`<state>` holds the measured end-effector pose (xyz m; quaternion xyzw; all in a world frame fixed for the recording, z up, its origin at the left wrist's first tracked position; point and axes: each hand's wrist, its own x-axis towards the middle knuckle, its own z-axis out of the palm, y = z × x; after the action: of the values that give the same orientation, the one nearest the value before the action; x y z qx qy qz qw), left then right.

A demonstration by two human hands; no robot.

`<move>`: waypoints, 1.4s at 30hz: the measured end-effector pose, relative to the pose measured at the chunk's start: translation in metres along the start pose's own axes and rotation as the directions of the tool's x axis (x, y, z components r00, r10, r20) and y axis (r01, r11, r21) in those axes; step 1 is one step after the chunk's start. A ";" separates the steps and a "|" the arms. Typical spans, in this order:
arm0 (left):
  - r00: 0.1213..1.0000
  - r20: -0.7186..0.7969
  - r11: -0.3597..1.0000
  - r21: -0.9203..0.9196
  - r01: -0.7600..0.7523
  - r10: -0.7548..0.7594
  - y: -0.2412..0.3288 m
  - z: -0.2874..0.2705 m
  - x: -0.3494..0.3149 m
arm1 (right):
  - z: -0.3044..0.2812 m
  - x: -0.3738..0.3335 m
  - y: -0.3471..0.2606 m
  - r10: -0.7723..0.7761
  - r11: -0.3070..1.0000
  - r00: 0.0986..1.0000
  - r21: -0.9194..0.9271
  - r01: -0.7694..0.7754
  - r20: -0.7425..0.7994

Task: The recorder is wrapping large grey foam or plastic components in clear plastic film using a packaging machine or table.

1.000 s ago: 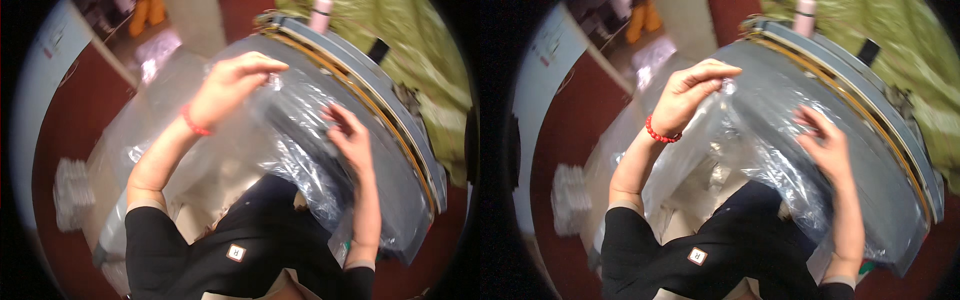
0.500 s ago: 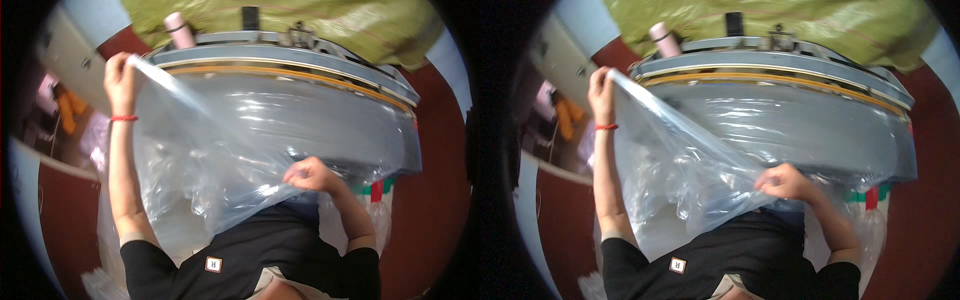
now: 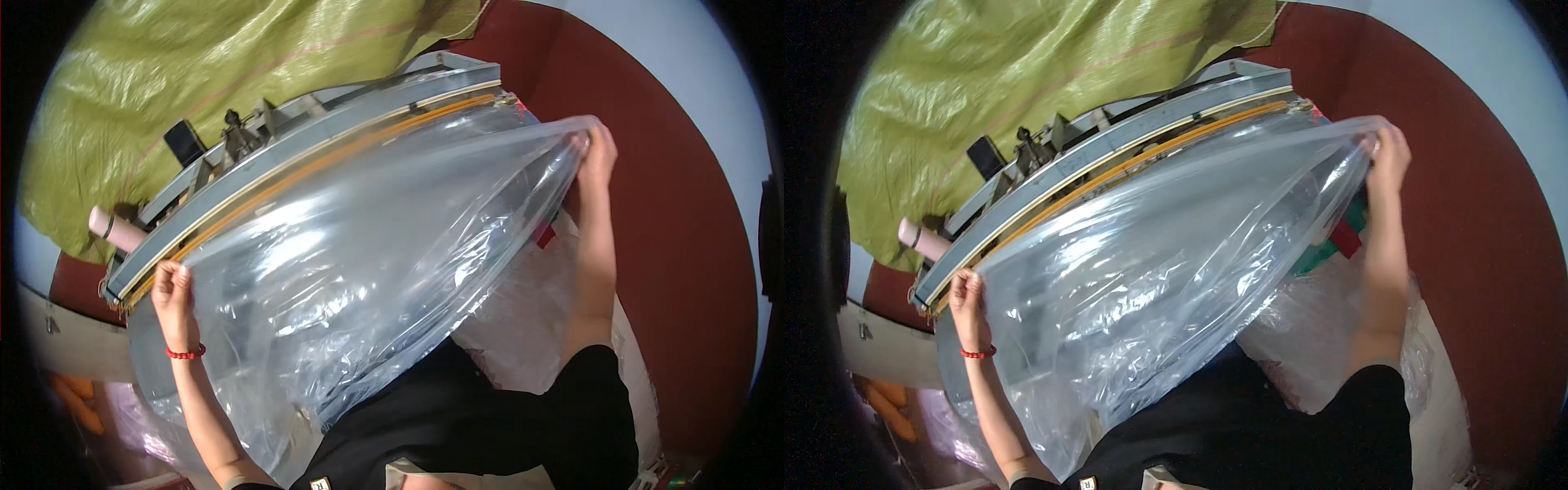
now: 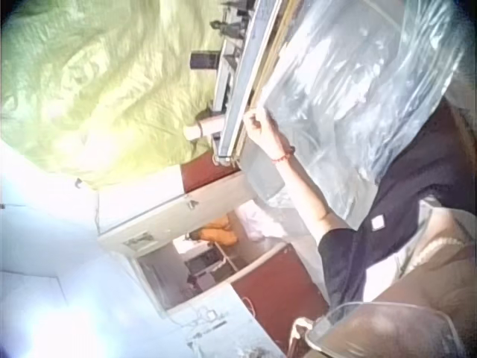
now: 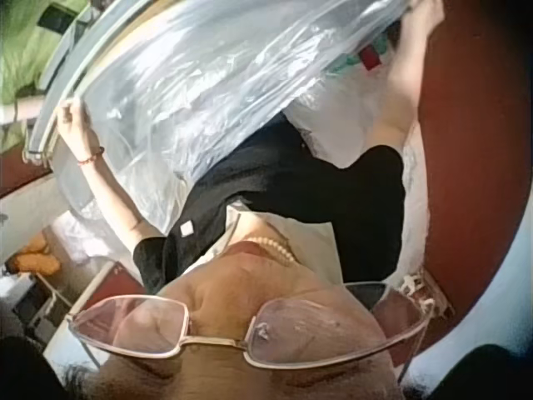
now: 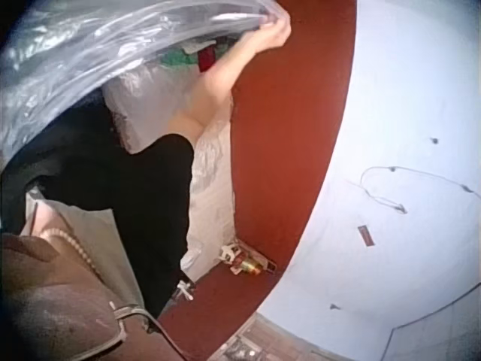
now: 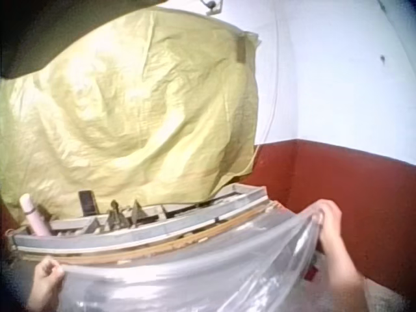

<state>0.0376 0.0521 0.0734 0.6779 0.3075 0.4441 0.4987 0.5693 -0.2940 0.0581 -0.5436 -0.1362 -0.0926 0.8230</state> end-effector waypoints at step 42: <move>0.984 -0.092 0.944 0.282 0.171 -0.151 -0.139 -0.082 -0.016 | 0.098 -0.016 0.134 0.162 0.181 0.984 -0.983 0.040 0.070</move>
<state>-0.0406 0.1147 -0.0545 0.7004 0.4403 0.3754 0.4179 0.5820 -0.1517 -0.0273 -0.9539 -0.0884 -0.0819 0.2747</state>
